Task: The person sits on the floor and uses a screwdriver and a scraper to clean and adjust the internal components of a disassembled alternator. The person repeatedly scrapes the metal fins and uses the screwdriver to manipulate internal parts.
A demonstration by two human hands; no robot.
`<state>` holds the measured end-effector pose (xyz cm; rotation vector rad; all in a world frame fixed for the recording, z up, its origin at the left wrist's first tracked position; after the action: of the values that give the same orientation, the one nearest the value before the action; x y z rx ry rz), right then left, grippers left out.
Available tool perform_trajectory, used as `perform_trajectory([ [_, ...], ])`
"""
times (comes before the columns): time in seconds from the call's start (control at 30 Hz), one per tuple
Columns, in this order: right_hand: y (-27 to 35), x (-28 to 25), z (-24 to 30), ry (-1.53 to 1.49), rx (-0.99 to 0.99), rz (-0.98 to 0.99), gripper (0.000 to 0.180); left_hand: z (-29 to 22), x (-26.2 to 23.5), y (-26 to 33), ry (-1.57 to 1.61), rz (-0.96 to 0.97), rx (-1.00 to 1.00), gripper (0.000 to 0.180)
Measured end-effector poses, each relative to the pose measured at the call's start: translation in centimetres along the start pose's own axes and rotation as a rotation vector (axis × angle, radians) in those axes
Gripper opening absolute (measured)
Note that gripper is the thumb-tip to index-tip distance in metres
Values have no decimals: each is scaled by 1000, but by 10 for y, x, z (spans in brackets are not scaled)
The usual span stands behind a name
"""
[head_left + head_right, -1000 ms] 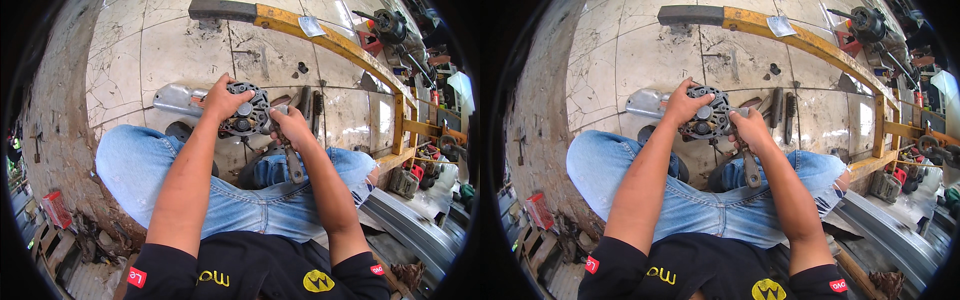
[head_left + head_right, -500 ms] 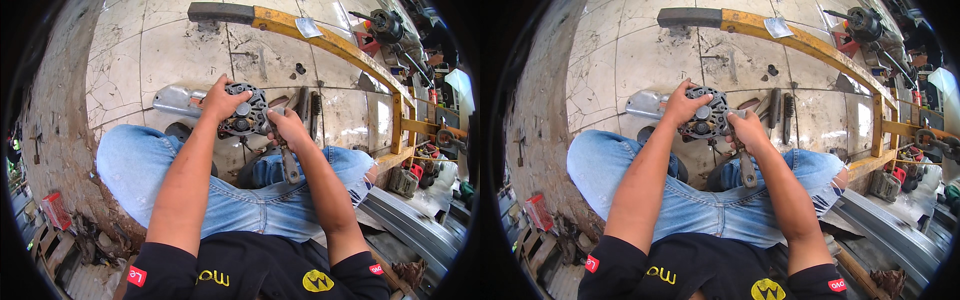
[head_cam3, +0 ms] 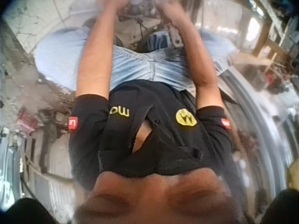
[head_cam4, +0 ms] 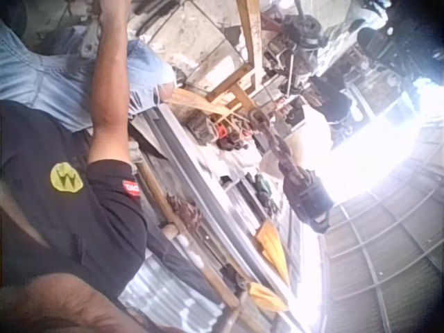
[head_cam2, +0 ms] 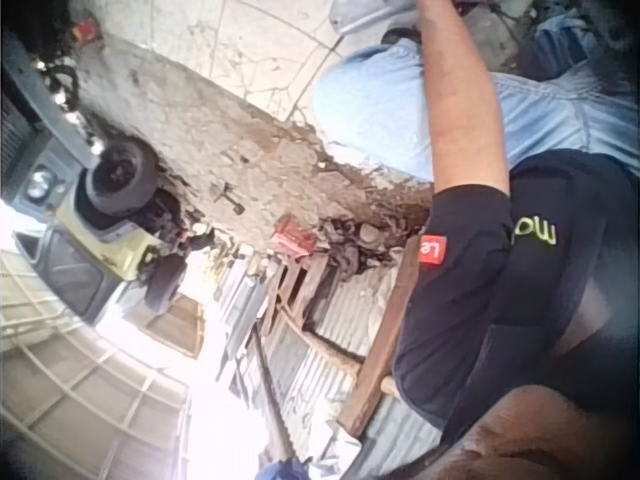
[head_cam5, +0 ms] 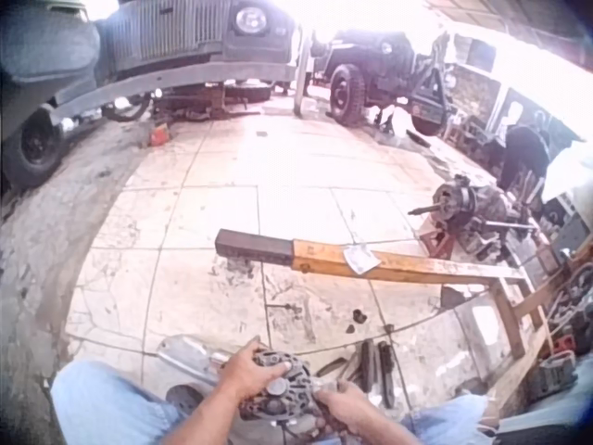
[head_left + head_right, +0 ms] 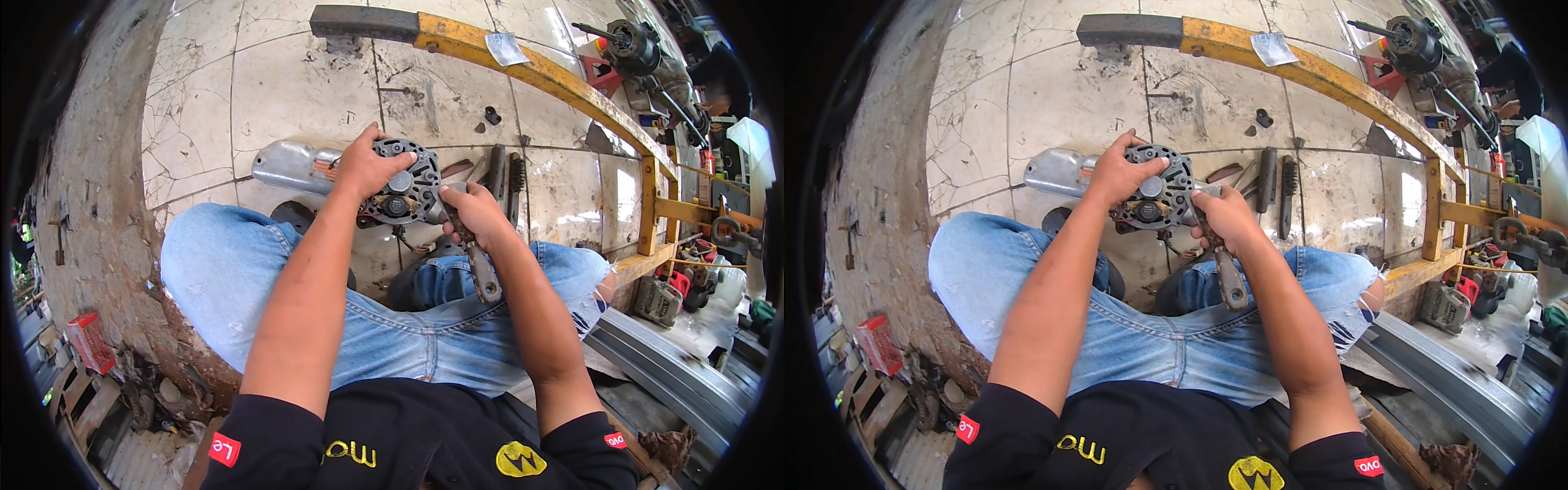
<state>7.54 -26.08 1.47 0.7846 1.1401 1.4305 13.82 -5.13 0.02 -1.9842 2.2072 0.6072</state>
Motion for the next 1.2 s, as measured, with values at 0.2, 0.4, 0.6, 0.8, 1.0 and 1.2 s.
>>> perform_trajectory([
  [0.2, -2, -1, 7, -14, -60, 7, 34, 13, 9, -5, 93, 89, -56, 66],
  [0.4, 2, -1, 3, 15, -28, 7, 32, 9, 6, -8, 18, 13, 39, 63],
  [0.6, 3, -1, 4, -19, -33, -21, 33, 5, 7, -4, 86, 24, 29, 60],
  [0.8, 3, -1, -1, -16, -2, 26, 34, 4, 8, -5, 45, 18, 33, 58],
  [1.0, 1, -4, 6, -32, -33, -38, 33, 9, 8, -6, 78, 8, 31, 58],
  [1.2, 8, 0, -2, 17, 6, 12, 32, 4, 8, -6, 21, 20, 55, 56],
])
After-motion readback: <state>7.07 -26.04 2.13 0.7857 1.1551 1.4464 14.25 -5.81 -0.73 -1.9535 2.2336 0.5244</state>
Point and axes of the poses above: each hand's wrist, its own y-axis away from the middle knuckle, its own x-axis out of the palm, z = x × y, the point moved 9 cm from there along -y, towards the middle knuckle, and after that the axes turned 15 degrees about x, right-handed, at the moved point
